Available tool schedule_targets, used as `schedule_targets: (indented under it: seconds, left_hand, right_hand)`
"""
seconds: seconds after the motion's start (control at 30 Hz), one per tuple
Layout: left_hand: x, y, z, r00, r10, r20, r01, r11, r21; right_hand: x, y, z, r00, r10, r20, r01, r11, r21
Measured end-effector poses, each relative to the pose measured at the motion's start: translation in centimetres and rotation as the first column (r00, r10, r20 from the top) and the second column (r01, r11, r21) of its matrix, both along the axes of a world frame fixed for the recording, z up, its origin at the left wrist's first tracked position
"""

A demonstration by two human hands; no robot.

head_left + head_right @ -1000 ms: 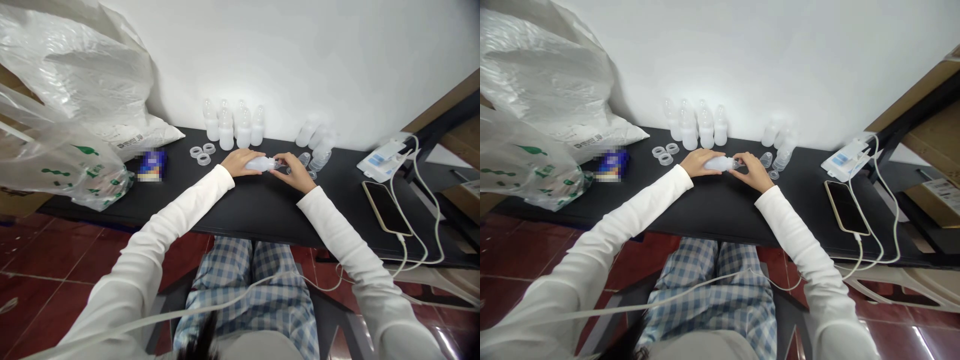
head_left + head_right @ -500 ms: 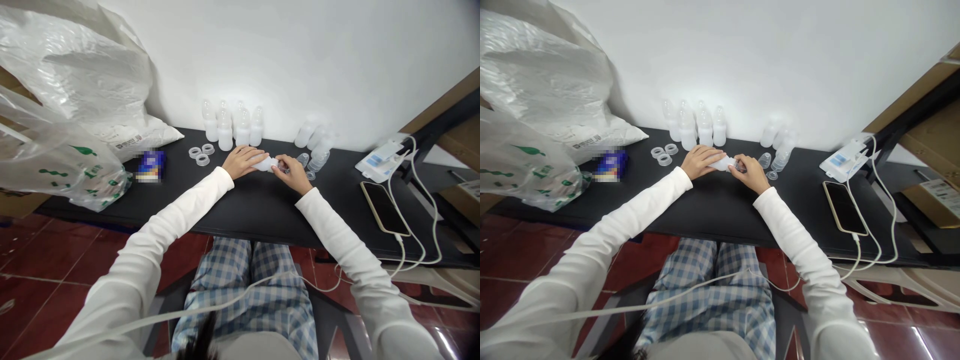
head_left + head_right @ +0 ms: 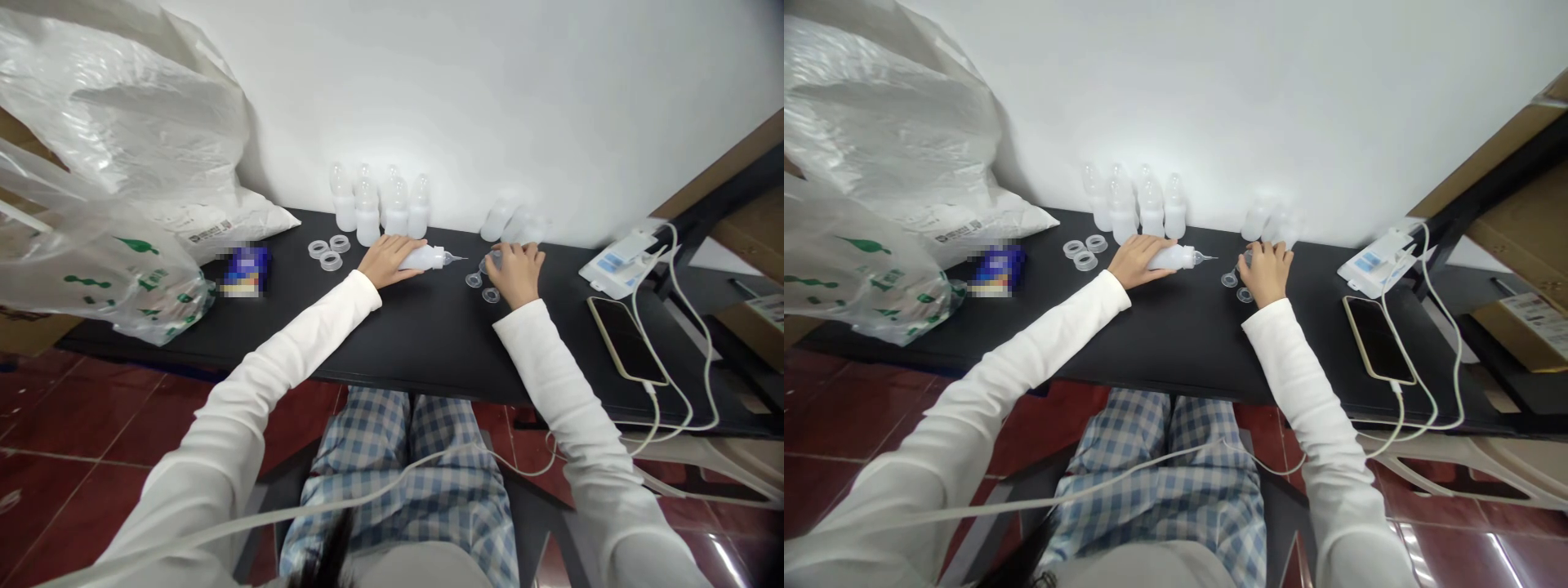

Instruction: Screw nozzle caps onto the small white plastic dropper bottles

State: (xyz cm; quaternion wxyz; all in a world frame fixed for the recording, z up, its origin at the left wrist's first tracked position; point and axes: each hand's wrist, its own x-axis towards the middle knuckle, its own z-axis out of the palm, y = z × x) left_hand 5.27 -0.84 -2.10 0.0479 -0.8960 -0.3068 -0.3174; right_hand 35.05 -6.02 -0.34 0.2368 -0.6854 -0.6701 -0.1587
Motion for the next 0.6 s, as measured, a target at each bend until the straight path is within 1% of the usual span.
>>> schedule_targets:
  seconds: [0.07, 0.1, 0.17, 0.23, 0.3, 0.37, 0.43, 0.5, 0.6]
  left_hand:
    - [0.0, 0.0, 0.0, 0.999, 0.010, -0.036, -0.009, 1.000, 0.028]
    - [0.0, -0.1, 0.0, 0.999, 0.018, -0.046, -0.016, 0.999, 0.037]
    - [0.1, 0.0, 0.0, 0.998, 0.042, -0.052, -0.039, 0.998, 0.046]
    - [0.0, 0.1, 0.0, 0.996, 0.074, -0.050, -0.072, 0.996, 0.044]
    - [0.0, 0.2, -0.1, 0.993, 0.113, -0.045, -0.111, 0.993, 0.039]
    - [-0.1, 0.4, -0.1, 0.989, 0.144, -0.041, -0.143, 0.989, 0.034]
    - [-0.2, 0.4, -0.2, 0.987, 0.157, -0.035, -0.156, 0.987, 0.032]
    - [-0.1, 0.4, -0.2, 0.988, 0.152, -0.030, -0.151, 0.988, 0.030]
    - [0.0, 0.3, -0.2, 0.992, 0.122, -0.024, -0.121, 0.992, 0.029]
  right_hand:
    - [-0.5, -0.2, 0.1, 0.999, -0.029, 0.030, 0.030, 0.998, -0.049]
    - [-0.7, -0.2, 0.1, 0.999, -0.030, 0.017, 0.031, 0.998, -0.046]
    - [-1.1, -0.2, 0.2, 0.997, -0.012, -0.075, 0.014, 1.000, 0.021]
    - [-1.2, 0.0, 0.2, 0.971, 0.056, -0.233, -0.025, 0.991, 0.135]
    - [-1.2, 0.4, 0.0, 0.900, 0.170, -0.401, -0.074, 0.967, 0.244]
    - [-1.1, 0.9, -0.5, 0.793, 0.282, -0.540, -0.129, 0.944, 0.304]
    - [-1.2, 1.4, -1.2, 0.680, 0.350, -0.644, -0.184, 0.932, 0.312]
    - [-1.6, 1.6, -1.7, 0.588, 0.384, -0.712, -0.241, 0.923, 0.299]
    - [-2.4, 1.4, -1.9, 0.511, 0.432, -0.743, -0.328, 0.897, 0.296]
